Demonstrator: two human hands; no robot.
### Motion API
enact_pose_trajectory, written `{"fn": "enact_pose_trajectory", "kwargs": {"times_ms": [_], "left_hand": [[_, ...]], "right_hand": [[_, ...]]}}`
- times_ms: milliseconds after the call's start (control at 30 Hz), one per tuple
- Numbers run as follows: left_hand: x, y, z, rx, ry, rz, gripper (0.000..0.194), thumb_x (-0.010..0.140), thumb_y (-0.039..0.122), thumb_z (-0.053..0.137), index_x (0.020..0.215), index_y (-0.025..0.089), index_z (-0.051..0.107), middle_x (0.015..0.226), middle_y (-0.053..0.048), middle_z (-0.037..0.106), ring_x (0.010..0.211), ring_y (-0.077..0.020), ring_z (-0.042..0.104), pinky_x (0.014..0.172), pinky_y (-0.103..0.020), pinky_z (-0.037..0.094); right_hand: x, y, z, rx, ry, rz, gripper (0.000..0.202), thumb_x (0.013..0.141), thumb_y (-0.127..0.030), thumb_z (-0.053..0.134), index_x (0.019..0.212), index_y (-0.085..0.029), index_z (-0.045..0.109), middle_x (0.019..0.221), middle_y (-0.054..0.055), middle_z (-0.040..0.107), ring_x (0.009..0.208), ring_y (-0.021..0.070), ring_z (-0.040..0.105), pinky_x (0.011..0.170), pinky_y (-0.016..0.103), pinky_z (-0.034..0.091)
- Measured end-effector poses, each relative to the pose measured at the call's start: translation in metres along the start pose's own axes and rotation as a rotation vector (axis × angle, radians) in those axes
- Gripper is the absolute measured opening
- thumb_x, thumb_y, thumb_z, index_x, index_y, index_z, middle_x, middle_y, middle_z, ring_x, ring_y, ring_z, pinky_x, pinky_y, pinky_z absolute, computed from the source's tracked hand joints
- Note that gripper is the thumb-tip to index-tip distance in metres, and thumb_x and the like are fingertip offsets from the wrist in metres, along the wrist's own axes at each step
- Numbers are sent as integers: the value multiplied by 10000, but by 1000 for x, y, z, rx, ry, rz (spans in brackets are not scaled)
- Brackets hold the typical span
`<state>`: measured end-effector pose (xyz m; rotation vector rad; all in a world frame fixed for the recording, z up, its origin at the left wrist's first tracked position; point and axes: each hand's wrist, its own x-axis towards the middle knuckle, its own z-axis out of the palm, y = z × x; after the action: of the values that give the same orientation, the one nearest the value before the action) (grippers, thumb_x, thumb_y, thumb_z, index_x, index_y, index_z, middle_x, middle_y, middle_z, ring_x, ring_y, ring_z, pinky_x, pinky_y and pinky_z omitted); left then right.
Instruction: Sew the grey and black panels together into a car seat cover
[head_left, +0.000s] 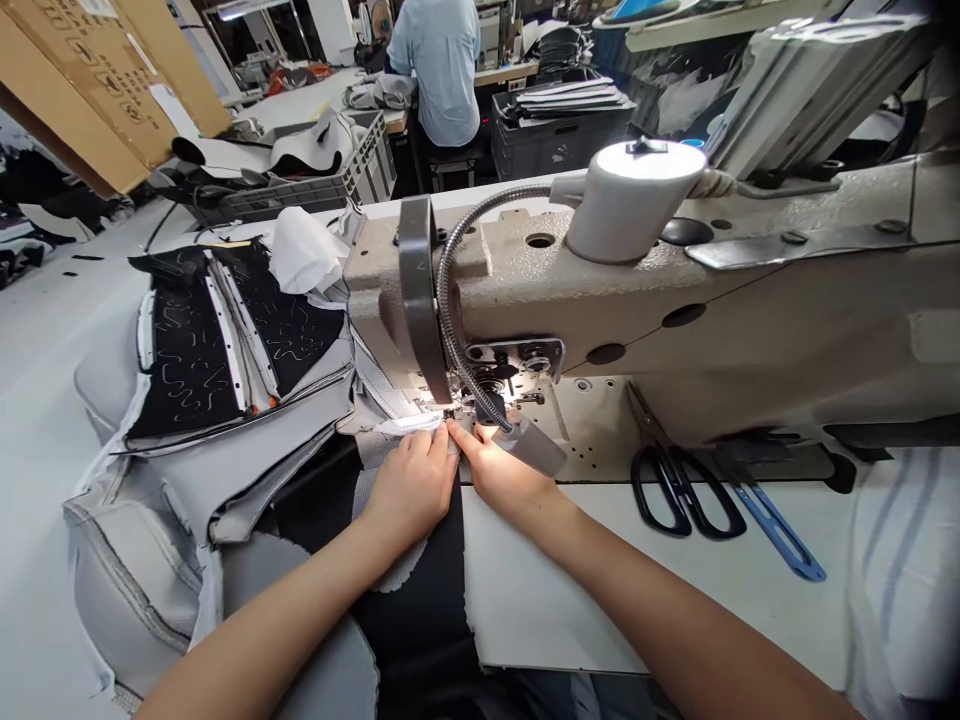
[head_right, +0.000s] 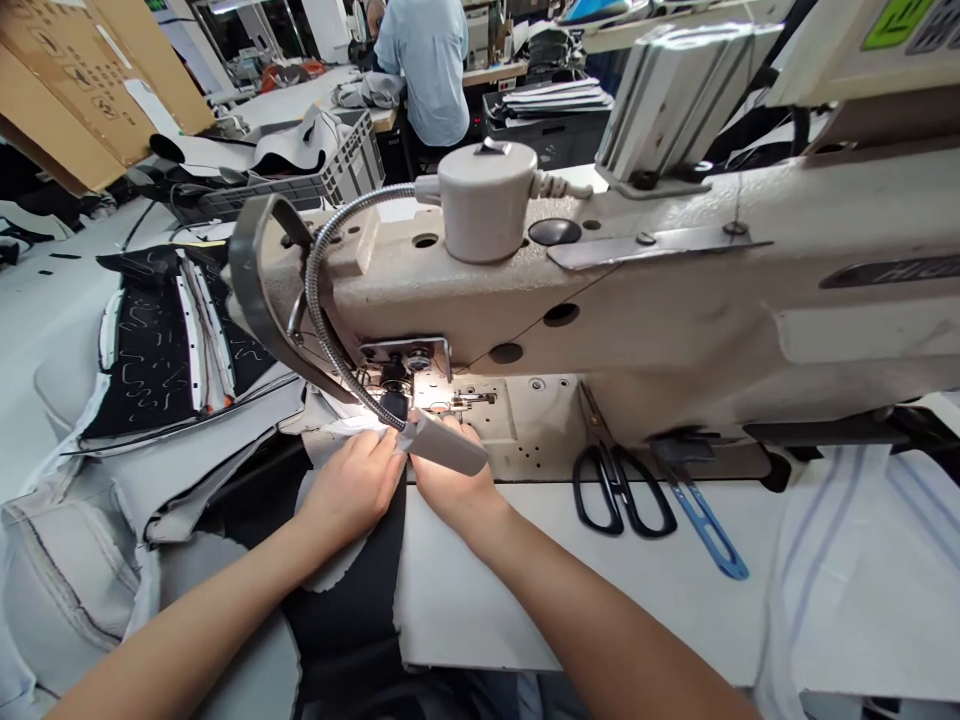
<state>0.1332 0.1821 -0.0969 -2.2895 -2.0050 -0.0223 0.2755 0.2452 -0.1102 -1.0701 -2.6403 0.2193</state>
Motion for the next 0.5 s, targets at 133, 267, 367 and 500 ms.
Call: {"fn": "enact_pose_trajectory", "kwargs": {"times_ms": [133, 267, 367, 500], "left_hand": [[-1, -6, 0, -29, 5, 43, 355, 945, 264, 332, 1156, 92, 560, 966, -148, 614, 881, -256, 591, 736, -368, 524], [-1, -10, -1, -75, -10, 50, 339, 952, 271, 324, 1127, 124, 575, 979, -143, 614, 913, -257, 590, 766, -379, 518], [-2, -11, -1, -105, -4, 35, 356, 955, 274, 312, 1166, 125, 555, 993, -139, 619, 914, -253, 590, 769, -377, 513], [-1, -6, -4, -95, -20, 10, 367, 955, 264, 300, 1205, 117, 525, 1003, -140, 614, 908, -253, 584, 761, -374, 506]], "right_hand": [[-7, 4, 1, -2, 17, -48, 444, 827, -65, 409, 1229, -160, 573, 847, 91, 614, 869, 260, 555, 817, 384, 434], [-16, 7, -10, 109, 104, -104, 386, 806, -40, 383, 1081, -188, 610, 898, 66, 604, 884, 210, 556, 855, 326, 438], [-20, 8, -21, 148, 101, -145, 386, 767, -11, 364, 999, -194, 611, 801, 43, 573, 860, 194, 553, 814, 285, 452], [-19, 6, -26, 143, 76, -142, 409, 735, 3, 346, 985, -179, 616, 735, 35, 542, 786, 187, 546, 770, 280, 464]]}}
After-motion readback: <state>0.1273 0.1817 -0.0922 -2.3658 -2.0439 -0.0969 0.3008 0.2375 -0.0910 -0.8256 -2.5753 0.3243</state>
